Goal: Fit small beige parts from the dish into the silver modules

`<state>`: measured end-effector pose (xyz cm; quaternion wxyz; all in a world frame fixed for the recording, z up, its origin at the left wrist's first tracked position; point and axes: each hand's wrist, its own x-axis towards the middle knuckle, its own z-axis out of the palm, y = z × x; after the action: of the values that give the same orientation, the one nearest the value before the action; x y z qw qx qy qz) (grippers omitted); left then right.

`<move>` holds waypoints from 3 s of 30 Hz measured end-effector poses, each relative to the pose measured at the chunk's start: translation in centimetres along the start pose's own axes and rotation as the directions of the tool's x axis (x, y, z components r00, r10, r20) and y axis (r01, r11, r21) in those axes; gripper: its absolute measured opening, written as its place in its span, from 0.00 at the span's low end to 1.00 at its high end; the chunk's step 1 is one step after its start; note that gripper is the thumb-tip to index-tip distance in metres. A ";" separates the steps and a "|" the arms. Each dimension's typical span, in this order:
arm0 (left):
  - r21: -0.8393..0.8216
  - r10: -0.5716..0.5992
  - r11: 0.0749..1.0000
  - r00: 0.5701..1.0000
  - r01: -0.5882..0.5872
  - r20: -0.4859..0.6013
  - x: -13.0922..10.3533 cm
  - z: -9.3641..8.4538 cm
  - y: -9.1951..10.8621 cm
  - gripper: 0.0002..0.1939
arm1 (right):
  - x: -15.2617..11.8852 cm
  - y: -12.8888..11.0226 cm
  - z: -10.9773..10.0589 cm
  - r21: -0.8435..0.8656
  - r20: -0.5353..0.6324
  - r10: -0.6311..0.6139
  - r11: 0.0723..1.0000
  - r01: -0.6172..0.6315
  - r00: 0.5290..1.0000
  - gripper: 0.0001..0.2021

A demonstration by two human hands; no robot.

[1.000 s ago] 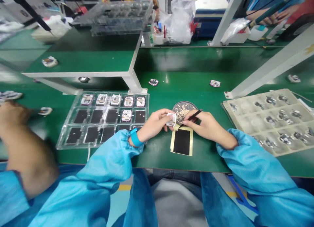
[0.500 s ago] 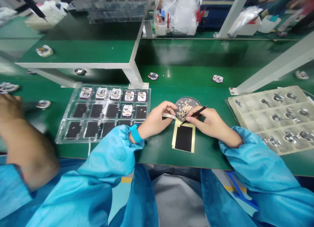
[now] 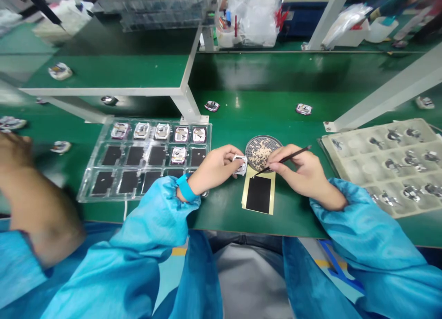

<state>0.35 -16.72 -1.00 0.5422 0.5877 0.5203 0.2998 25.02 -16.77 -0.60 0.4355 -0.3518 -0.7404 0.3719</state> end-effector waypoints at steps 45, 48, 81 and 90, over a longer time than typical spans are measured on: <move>-0.137 -0.020 0.990 1.000 0.017 -0.018 -0.3 1.5 -0.4 0.09 | -0.2 0.2 1.2 -0.280 -0.068 -0.319 0.915 0.289 0.945 0.09; -0.141 -0.024 0.990 0.999 0.021 -0.021 -0.3 1.5 -0.4 0.09 | -0.2 0.1 1.1 -0.274 -0.075 -0.326 0.915 0.295 0.942 0.11; -0.493 -0.141 0.858 0.989 0.141 0.037 0.2 1.2 0.1 0.13 | -0.2 0.0 0.9 -0.145 -0.198 -0.337 0.939 0.313 0.920 0.12; -0.626 -0.155 0.766 0.987 0.145 0.039 0.3 1.3 -0.5 0.22 | 0.6 1.4 1.2 -0.081 -0.528 0.068 0.988 -0.130 0.847 0.07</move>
<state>1.50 -16.91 -1.82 0.7251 0.3282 0.4402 0.4157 23.96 -15.87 -2.01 0.5799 -0.5016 -0.5947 0.2415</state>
